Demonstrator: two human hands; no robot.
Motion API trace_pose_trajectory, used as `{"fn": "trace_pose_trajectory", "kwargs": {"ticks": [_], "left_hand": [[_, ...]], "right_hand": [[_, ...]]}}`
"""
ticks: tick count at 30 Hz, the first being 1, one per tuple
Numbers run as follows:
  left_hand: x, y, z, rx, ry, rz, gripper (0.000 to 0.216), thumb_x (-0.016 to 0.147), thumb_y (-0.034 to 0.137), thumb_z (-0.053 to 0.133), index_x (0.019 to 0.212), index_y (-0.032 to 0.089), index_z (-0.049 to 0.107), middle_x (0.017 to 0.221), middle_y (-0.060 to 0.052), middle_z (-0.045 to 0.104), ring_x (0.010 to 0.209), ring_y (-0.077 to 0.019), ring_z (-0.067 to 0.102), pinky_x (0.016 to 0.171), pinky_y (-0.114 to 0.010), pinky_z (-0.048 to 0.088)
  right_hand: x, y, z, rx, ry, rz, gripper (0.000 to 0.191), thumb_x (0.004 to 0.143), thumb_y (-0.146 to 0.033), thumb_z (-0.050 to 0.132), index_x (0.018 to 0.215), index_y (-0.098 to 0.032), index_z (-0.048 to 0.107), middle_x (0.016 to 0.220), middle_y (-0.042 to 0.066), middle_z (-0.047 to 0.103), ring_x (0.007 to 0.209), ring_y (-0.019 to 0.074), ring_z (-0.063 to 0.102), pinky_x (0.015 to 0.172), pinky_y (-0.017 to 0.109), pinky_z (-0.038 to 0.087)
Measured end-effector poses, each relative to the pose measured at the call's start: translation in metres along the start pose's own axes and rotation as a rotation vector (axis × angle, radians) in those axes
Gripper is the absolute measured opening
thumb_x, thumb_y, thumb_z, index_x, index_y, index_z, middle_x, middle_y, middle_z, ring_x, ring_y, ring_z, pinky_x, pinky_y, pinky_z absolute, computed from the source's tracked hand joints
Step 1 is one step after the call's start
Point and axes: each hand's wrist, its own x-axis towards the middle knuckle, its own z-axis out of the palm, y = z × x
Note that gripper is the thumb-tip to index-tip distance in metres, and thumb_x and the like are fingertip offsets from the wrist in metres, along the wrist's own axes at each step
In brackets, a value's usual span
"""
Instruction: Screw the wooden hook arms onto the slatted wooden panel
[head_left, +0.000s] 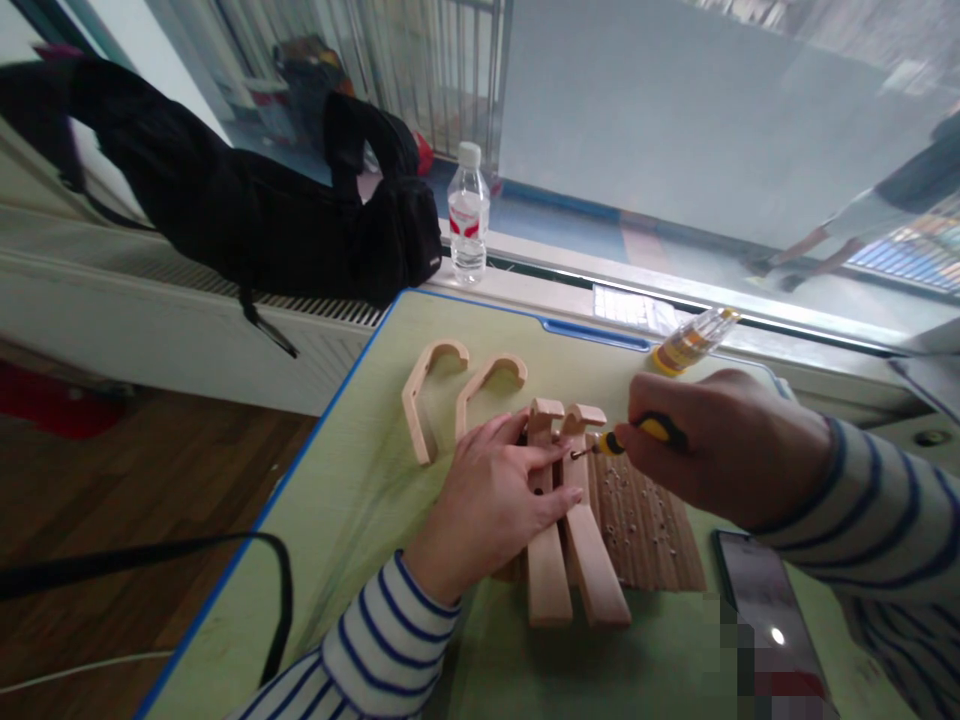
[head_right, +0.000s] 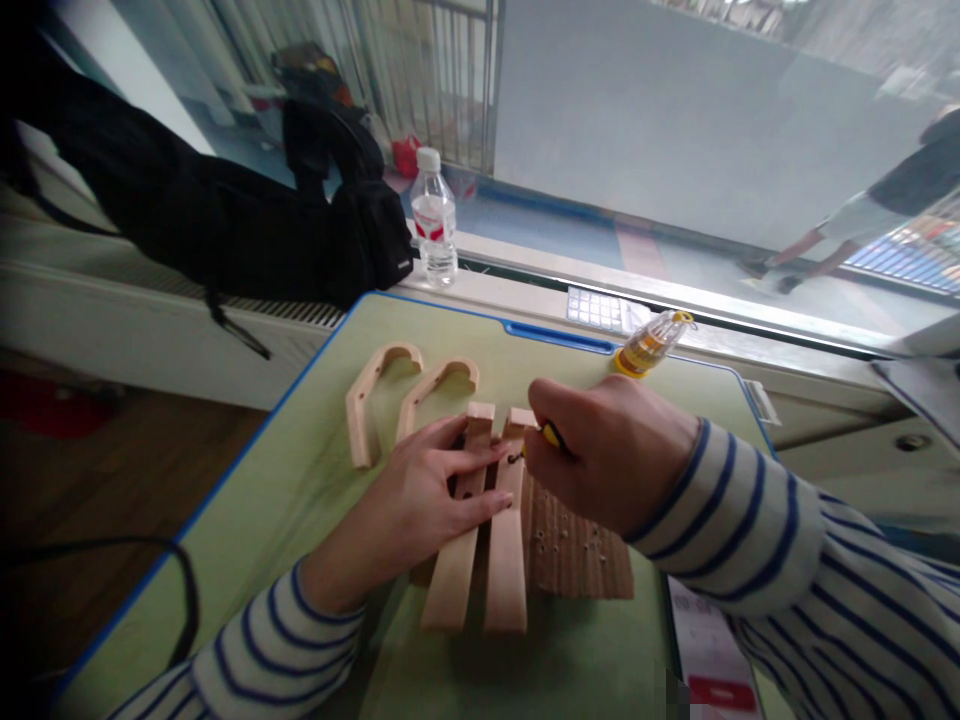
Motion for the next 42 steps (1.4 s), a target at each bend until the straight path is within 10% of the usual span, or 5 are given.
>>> {"fn": "trace_pose_trajectory", "kwargs": {"ticks": [31, 42], "left_hand": [[0.001, -0.001, 0.002, -0.019, 0.008, 0.008, 0.045, 0.075, 0.049, 0.064, 0.115, 0.028, 0.064, 0.134, -0.005, 0.051, 0.126, -0.0295, 0.042, 0.107, -0.045, 0.031], [-0.002, -0.002, 0.000, -0.041, 0.013, 0.029, 0.044, 0.075, 0.049, 0.063, 0.115, 0.029, 0.064, 0.135, -0.004, 0.049, 0.126, -0.0286, 0.042, 0.107, -0.044, 0.031]], "right_hand": [[0.004, -0.009, 0.000, 0.086, -0.013, 0.082, 0.013, 0.079, -0.031, 0.046, 0.071, -0.021, 0.050, 0.045, -0.007, 0.037, 0.042, 0.0075, 0.028, 0.044, 0.021, 0.022], [0.006, 0.004, -0.018, 0.047, -0.212, -0.147, 0.009, 0.077, -0.023, 0.045, 0.084, -0.019, 0.047, 0.056, -0.004, 0.049, 0.046, 0.0087, 0.040, 0.046, 0.022, 0.025]]}}
